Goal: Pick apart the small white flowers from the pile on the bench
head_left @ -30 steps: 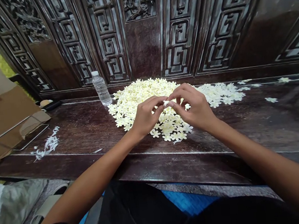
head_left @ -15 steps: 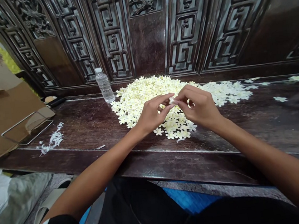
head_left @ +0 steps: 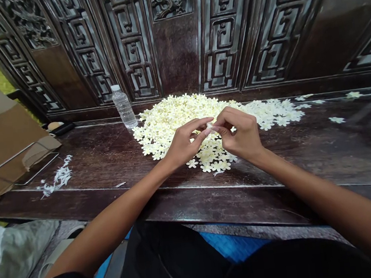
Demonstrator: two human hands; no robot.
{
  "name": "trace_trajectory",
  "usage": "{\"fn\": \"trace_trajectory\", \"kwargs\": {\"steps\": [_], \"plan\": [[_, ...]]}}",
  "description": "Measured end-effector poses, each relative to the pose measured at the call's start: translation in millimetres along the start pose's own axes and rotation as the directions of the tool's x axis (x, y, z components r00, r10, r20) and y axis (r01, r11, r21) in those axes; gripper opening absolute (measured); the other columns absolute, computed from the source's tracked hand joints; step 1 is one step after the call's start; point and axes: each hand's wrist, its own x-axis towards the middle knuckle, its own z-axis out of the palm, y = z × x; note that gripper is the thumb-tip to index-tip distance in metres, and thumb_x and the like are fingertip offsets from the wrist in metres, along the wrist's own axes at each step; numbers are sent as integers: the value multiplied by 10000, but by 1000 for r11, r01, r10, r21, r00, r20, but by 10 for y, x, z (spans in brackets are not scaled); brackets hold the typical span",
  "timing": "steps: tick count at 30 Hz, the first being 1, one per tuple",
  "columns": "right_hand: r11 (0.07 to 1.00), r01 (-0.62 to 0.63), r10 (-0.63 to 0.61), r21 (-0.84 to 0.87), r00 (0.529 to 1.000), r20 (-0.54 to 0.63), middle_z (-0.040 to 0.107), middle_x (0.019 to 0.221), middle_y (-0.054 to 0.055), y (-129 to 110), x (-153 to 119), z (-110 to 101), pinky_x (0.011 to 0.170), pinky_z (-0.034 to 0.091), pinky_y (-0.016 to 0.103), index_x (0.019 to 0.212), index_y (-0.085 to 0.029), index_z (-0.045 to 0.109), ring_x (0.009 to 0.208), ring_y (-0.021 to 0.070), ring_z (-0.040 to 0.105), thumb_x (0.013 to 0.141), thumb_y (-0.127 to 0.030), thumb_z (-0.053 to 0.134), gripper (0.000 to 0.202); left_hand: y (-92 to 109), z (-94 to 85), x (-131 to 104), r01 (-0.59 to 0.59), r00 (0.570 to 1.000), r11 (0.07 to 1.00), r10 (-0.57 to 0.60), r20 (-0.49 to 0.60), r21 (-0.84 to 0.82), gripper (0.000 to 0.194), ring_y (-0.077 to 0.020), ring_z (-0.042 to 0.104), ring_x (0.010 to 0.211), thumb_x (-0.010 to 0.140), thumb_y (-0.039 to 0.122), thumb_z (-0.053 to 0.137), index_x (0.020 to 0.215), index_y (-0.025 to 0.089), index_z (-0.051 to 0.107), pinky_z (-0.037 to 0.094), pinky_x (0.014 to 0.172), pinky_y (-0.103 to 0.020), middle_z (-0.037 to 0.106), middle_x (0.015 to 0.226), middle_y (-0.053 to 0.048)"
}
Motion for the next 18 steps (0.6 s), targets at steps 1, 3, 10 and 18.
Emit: {"fn": "trace_trajectory", "kwargs": {"steps": [1, 3, 10, 18], "plan": [[1000, -1, 1, 6, 1000, -3, 561, 685, 29, -4, -3, 4, 562, 360, 363, 725, -243, 538, 616, 199, 505, 1016, -331, 631, 318, -8, 2, 2, 7, 1000, 1000, -7, 1, -17, 401, -170, 694, 1045, 1015, 461, 640, 1333, 229, 717, 618, 768, -271, 722, 1319, -124], [1000, -5, 5, 21, 1000, -9, 572, 694, 30, -9, -9, 14, 567, 363, 360, 732, -240, 546, 624, 197, 511, 1022, -346, 635, 321, -23, 8, 9, 26, 1000, 998, -26, 0, -61, 411, -173, 690, 1051, 1013, 475, 639, 1327, 223, 719, 612, 735, -256, 711, 1342, -130], [979, -169, 173, 116, 985, -23, 588, 719, 27, -11, -30, 40, 551, 365, 335, 751, -231, 580, 633, 177, 495, 987, -495, 698, 373, -28, 28, 20, 103, 994, 969, -106, -4, -224, 376, -108, 663, 788, 985, 464, 684, 1256, 203, 703, 598, 666, -238, 740, 1084, -76], [979, -186, 187, 79, 982, -4, 618, 768, 34, 48, -30, 27, 576, 375, 333, 797, -225, 593, 652, 183, 524, 1003, -424, 689, 302, -43, 17, 38, 281, 951, 883, -309, -17, -376, 180, -94, 673, 683, 951, 303, 715, 1015, 181, 599, 616, 606, -233, 642, 863, -5]]}}
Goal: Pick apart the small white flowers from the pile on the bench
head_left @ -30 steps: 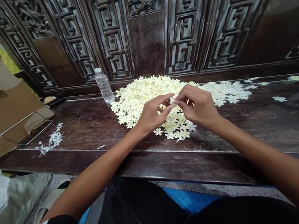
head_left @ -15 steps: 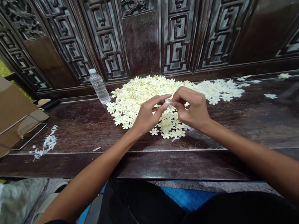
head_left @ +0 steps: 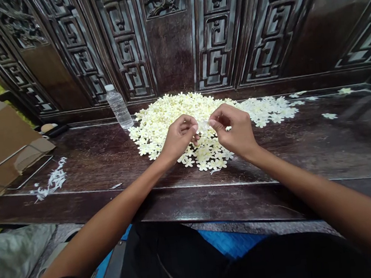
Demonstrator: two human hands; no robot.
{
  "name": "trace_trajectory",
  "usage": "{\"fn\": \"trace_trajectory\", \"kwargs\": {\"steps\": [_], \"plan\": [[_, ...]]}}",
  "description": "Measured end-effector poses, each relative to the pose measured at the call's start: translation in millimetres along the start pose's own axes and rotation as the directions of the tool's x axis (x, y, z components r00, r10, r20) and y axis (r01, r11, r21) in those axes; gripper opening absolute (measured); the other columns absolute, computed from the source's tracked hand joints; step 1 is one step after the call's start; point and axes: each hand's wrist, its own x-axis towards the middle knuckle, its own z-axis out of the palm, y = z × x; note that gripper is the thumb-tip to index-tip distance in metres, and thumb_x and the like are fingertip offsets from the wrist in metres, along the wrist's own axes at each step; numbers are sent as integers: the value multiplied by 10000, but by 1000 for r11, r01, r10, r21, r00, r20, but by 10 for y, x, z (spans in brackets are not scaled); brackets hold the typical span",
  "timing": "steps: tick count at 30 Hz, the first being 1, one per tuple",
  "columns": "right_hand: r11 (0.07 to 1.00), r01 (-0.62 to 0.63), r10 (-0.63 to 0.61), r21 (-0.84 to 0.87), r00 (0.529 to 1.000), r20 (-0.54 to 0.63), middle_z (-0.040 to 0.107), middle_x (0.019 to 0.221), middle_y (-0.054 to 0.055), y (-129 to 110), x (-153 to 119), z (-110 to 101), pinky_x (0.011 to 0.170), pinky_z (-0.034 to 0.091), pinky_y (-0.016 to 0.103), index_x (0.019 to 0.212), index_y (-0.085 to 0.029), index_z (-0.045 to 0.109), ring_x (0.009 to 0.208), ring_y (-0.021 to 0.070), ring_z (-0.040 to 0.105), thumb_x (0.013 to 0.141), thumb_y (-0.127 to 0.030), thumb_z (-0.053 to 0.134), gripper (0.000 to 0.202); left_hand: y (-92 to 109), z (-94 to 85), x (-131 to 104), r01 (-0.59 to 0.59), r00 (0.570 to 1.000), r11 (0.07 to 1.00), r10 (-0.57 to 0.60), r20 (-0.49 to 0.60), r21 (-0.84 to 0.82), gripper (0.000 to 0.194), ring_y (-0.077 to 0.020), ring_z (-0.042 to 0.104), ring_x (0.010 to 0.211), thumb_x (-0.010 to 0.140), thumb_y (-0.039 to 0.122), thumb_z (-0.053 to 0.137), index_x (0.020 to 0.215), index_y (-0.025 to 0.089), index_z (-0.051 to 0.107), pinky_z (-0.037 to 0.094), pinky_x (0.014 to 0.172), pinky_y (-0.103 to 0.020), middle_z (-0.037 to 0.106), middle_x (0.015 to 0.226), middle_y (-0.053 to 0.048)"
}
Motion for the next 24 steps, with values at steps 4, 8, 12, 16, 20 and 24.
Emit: {"fn": "trace_trajectory", "kwargs": {"steps": [4, 8, 12, 16, 20, 24], "plan": [[991, 90, -77, -102, 989, 128, 629, 783, 43, 85, 21, -19, 607, 379, 341, 812, -221, 586, 683, 197, 548, 1026, -353, 645, 259, -29, -8, 14, 88, 996, 995, -87, 32, -43, 221, -99, 663, 688, 914, 331, 763, 956, 135, 671, 630, 581, -247, 637, 880, -36], [981, 107, -75, -164, 978, 193, 626, 797, 48, 119, 34, -39, 615, 358, 339, 819, -218, 561, 696, 202, 541, 997, -241, 636, 195, -35, 6, 6, 91, 995, 995, -88, 44, -47, 360, -113, 651, 712, 870, 460, 814, 913, 126, 688, 634, 555, -242, 630, 862, -50], [969, 111, -57, -222, 969, 240, 623, 816, 52, 103, 47, -61, 631, 345, 342, 820, -217, 540, 720, 206, 541, 961, -170, 624, 171, -37, 15, 4, 57, 998, 998, -57, 29, -1, 412, -111, 643, 701, 859, 515, 814, 934, 125, 702, 641, 547, -238, 623, 838, -45], [958, 122, -47, -260, 959, 278, 635, 843, 60, 85, 52, -71, 648, 338, 347, 824, -217, 530, 764, 219, 560, 955, -138, 601, 169, -56, 12, 2, 53, 999, 995, -53, -10, 84, 410, -117, 658, 705, 878, 521, 792, 948, 125, 712, 641, 537, -238, 641, 870, -56], [956, 120, -33, -267, 951, 308, 643, 858, 68, 76, 49, -71, 648, 340, 347, 832, -214, 533, 780, 226, 576, 956, -142, 600, 158, -76, -5, -1, 50, 999, 987, -47, -23, 153, 394, -125, 680, 735, 908, 520, 757, 968, 133, 719, 639, 550, -232, 678, 941, -78], [956, 105, -10, -274, 946, 325, 649, 867, 69, 65, 49, -73, 647, 341, 339, 843, -215, 549, 782, 226, 577, 950, -145, 606, 140, -66, -17, -4, 41, 999, 983, -39, -14, 177, 375, -125, 686, 731, 913, 509, 758, 975, 141, 719, 630, 560, -228, 683, 919, -73]]}}
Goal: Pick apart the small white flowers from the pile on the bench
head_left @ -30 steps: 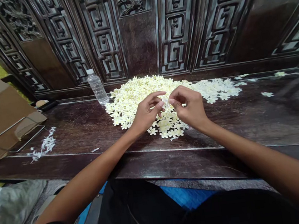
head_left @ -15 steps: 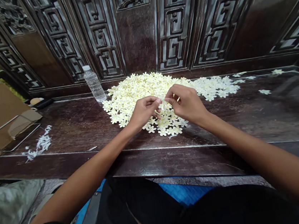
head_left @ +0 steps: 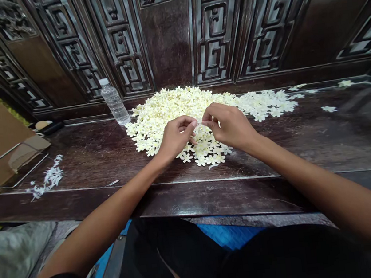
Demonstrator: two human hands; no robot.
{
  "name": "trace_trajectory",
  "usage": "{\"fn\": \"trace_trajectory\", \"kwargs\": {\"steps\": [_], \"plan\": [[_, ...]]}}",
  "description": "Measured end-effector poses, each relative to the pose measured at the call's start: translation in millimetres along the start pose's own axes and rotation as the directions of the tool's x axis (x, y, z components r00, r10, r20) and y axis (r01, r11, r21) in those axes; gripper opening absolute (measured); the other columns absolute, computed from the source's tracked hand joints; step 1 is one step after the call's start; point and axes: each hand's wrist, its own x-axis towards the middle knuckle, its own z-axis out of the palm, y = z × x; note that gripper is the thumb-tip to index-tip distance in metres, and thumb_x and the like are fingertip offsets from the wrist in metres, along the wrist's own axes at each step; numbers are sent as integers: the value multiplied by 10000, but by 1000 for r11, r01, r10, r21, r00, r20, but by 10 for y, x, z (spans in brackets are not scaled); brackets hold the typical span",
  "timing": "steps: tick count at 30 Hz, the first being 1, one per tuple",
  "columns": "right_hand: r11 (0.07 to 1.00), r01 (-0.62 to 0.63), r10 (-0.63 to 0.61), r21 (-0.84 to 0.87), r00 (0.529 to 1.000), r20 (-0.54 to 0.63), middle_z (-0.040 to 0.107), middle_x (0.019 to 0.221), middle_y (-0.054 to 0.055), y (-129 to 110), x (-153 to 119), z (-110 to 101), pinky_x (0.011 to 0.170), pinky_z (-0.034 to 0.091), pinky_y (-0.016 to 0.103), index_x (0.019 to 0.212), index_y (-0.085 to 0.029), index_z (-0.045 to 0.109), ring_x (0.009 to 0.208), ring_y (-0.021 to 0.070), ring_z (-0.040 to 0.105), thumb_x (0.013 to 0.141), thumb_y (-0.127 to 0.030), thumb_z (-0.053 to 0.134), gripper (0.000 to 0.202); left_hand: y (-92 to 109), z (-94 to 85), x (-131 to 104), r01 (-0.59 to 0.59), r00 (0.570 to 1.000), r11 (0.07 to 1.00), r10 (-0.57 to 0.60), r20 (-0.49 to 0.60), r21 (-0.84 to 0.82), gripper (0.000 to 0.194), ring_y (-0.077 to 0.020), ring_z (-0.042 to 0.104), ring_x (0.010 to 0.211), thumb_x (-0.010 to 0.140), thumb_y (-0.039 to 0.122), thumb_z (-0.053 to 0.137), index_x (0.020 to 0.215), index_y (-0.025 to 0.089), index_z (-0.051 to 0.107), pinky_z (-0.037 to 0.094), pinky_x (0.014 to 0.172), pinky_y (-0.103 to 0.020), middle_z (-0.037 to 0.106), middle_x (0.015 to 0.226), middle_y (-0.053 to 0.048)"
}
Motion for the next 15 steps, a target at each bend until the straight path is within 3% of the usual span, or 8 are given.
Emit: {"fn": "trace_trajectory", "kwargs": {"steps": [6, 15], "plan": [[999, -21, 21, 30, 1000, 0, 665, 892, 71, -11, 0, -6, 656, 356, 334, 910, -216, 610, 768, 218, 570, 998, -233, 611, 90, 14, -6, 0, 22, 999, 994, -24, -26, -105, 387, -92, 631, 609, 873, 502, 809, 929, 139, 687, 609, 538, -239, 613, 786, -15], [980, -9, 16, 200, 999, -33, 670, 879, 57, 42, -1, 79, 666, 401, 335, 949, -219, 630, 770, 216, 597, 1053, -430, 576, 242, 36, 28, -15, -19, 1000, 968, 18, -9, -249, 319, -64, 550, 642, 906, 457, 783, 899, 157, 671, 597, 537, -235, 576, 891, -14]]}}
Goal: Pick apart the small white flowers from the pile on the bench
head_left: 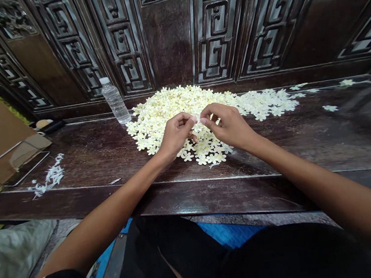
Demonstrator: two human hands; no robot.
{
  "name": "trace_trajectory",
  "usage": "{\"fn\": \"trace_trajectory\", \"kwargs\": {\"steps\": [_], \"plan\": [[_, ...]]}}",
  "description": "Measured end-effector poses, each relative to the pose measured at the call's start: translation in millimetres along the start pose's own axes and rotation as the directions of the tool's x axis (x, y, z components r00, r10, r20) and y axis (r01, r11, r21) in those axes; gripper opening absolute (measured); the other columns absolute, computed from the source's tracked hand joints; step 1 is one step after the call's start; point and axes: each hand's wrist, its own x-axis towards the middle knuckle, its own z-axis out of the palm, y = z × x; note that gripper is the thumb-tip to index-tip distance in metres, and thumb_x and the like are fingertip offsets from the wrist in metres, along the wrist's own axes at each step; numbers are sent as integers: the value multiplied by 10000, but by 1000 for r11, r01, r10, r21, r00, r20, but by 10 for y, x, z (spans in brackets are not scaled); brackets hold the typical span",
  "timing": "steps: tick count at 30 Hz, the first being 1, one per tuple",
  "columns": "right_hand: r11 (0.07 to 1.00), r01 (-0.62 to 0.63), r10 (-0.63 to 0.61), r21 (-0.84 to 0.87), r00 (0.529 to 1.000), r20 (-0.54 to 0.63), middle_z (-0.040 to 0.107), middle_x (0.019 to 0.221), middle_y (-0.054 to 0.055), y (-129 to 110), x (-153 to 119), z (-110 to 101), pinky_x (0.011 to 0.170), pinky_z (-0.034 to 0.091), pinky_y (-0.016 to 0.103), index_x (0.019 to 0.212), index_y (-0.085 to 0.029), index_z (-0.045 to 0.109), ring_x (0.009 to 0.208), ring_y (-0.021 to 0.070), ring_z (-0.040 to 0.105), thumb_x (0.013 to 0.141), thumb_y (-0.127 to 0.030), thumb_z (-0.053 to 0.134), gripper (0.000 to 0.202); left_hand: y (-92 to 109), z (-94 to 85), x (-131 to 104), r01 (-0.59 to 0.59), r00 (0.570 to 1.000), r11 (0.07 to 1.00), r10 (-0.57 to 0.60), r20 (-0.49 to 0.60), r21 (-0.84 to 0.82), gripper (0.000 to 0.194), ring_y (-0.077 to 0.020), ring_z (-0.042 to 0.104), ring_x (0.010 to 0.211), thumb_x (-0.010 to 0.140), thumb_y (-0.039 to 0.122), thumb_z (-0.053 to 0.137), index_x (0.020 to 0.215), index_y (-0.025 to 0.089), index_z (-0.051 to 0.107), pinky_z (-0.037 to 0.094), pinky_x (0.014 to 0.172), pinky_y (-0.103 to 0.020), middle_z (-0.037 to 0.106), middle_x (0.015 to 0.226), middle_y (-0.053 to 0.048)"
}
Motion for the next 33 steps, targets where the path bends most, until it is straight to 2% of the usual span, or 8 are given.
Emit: {"fn": "trace_trajectory", "kwargs": {"steps": [6, 10, 16, 19, 23, 29, 33], "plan": [[998, -23, 23, 59, 1000, 4, 676, 891, 58, -9, -20, 52, 684, 433, 346, 949, -230, 614, 787, 217, 598, 1070, -569, 498, 378, 11, 40, -13, 1, 1000, 1000, -1, -14, -15, 265, -73, 522, 666, 967, 406, 710, 875, 164, 653, 559, 526, -223, 554, 895, -21], [988, -69, 66, 142, 998, 24, 671, 875, 61, -56, -21, 52, 671, 439, 340, 963, -227, 631, 801, 220, 602, 1045, -667, 487, 470, 2, 45, -15, 7, 1000, 1000, -6, -10, 18, 311, -98, 545, 728, 970, 454, 698, 855, 170, 642, 543, 524, -213, 573, 914, -37], [952, -153, 143, 266, 988, 58, 664, 850, 58, -80, -9, 57, 668, 446, 334, 918, -217, 644, 797, 215, 601, 991, -727, 541, 526, -48, 38, -17, -25, 1000, 1000, 25, 2, 17, 382, -96, 550, 701, 937, 538, 720, 868, 168, 654, 554, 517, -222, 544, 884, -27], [950, -160, 146, 270, 987, 69, 656, 854, 56, -81, -17, 84, 663, 431, 325, 907, -210, 635, 802, 210, 590, 992, -707, 561, 511, -60, 40, -15, -21, 1000, 999, 22, -18, 34, 408, -95, 566, 705, 933, 564, 716, 866, 169, 638, 556, 524, -218, 576, 904, -36], [955, -150, 151, 256, 988, 17, 618, 802, 37, -83, -37, 126, 629, 398, 314, 865, -216, 583, 751, 197, 549, 998, -657, 591, 461, -63, 46, -13, 0, 999, 996, 3, -33, 87, 413, -88, 572, 685, 940, 576, 702, 866, 176, 626, 549, 532, -213, 601, 904, -39], [962, -152, 165, 228, 985, -40, 592, 752, 16, -92, -43, 141, 615, 384, 318, 826, -224, 547, 687, 179, 516, 1015, -518, 616, 356, -60, 56, -16, -45, 999, 995, 47, -27, 91, 424, -101, 565, 694, 923, 588, 715, 844, 180, 630, 546, 518, -215, 575, 860, -32], [980, -109, 118, 167, 992, -50, 619, 802, 28, -117, -40, 121, 620, 394, 324, 876, -228, 564, 715, 188, 537, 1041, -446, 571, 274, -56, 54, -19, -40, 997, 991, 48, -58, 127, 426, -93, 566, 677, 918, 585, 723, 843, 176, 628, 535, 515, -204, 589, 847, -27]]}}
